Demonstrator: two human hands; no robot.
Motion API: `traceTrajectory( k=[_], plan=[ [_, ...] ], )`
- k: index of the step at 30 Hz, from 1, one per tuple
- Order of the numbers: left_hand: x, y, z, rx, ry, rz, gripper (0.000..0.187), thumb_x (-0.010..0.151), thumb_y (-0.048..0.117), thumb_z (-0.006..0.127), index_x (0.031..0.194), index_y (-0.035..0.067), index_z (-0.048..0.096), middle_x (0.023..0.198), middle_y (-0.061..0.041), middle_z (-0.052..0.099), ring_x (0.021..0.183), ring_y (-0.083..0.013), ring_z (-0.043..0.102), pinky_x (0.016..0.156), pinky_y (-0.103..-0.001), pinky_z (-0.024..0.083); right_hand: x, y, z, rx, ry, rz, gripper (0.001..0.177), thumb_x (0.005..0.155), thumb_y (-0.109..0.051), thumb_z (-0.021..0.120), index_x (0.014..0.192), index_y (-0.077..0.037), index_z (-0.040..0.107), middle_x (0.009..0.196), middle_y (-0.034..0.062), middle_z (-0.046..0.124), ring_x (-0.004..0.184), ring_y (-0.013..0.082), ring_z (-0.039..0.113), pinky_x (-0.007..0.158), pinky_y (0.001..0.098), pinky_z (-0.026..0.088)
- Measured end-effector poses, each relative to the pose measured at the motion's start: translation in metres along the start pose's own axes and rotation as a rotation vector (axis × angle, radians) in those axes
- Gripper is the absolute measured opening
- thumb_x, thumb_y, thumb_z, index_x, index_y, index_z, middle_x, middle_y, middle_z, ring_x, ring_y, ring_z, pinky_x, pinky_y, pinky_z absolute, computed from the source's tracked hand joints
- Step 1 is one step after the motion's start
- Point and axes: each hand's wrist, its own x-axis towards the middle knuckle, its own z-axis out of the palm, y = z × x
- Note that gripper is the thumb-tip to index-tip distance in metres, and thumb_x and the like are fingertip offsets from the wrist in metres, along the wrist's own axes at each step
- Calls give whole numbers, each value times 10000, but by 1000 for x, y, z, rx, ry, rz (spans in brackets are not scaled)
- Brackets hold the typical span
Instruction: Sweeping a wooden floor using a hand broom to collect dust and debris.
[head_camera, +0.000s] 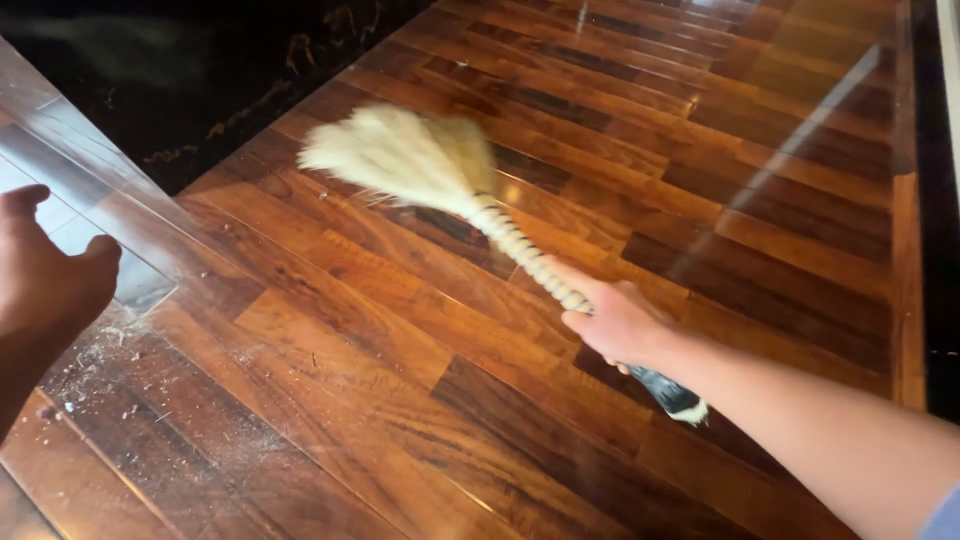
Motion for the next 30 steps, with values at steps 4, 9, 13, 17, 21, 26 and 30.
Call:
traceTrajectory(
  k=[4,9,13,17,21,26,30],
  plan=[
    [0,11,-4,157,25,103,682,927,92,703,1523,-113,443,1419,-360,490,1284,-500,445,1028,-572,372,7,22,30,269,24,103,842,1000,-25,488,1657,-441,164,1353,242,633,419,180,482,313,280,445],
    [-17,64,-5,170,-141,-67,674,958,106,652,1566,-18,390,1493,-308,473,1306,-470,472,1068,-605,413,-7,-24,81,265,-126,100,862,1013,-69,494,1646,-522,123,1225,188,684,435,106,462,323,213,418],
    [-22,90,9,102,-191,-104,649,974,92,634,1574,50,391,1533,-237,464,1151,-395,602,1010,-544,501,-3,-66,98,158,-309,-10,897,971,-91,409,1646,-604,115,991,148,681,442,126,507,336,224,479],
    [-4,98,40,59,-113,174,599,904,186,589,1470,9,505,1413,-250,559,1320,-426,496,1098,-541,379,11,-74,90,146,-330,-224,858,911,-149,479,1628,-575,274,859,105,657,435,131,495,395,263,460],
    [5,144,55,-57,-100,202,499,983,209,542,1443,17,522,1443,-194,560,1340,-368,492,1097,-543,405,28,-61,58,206,-198,-220,851,927,-73,452,1630,-510,253,1239,-1,725,483,46,408,409,184,361],
    [33,152,105,-78,-66,458,509,937,246,516,1381,2,568,1308,-294,568,1327,-449,456,1034,-548,390,41,-21,3,235,-43,65,846,969,-120,426,1622,-611,207,1086,69,725,454,98,393,339,210,331],
    [47,163,150,-30,-138,542,577,909,264,561,1413,-12,516,1424,-275,525,1398,-441,415,1139,-526,335,63,29,-26,358,185,180,822,991,-115,503,1598,-590,216,1516,60,563,441,147,435,333,265,375]
  ],
)
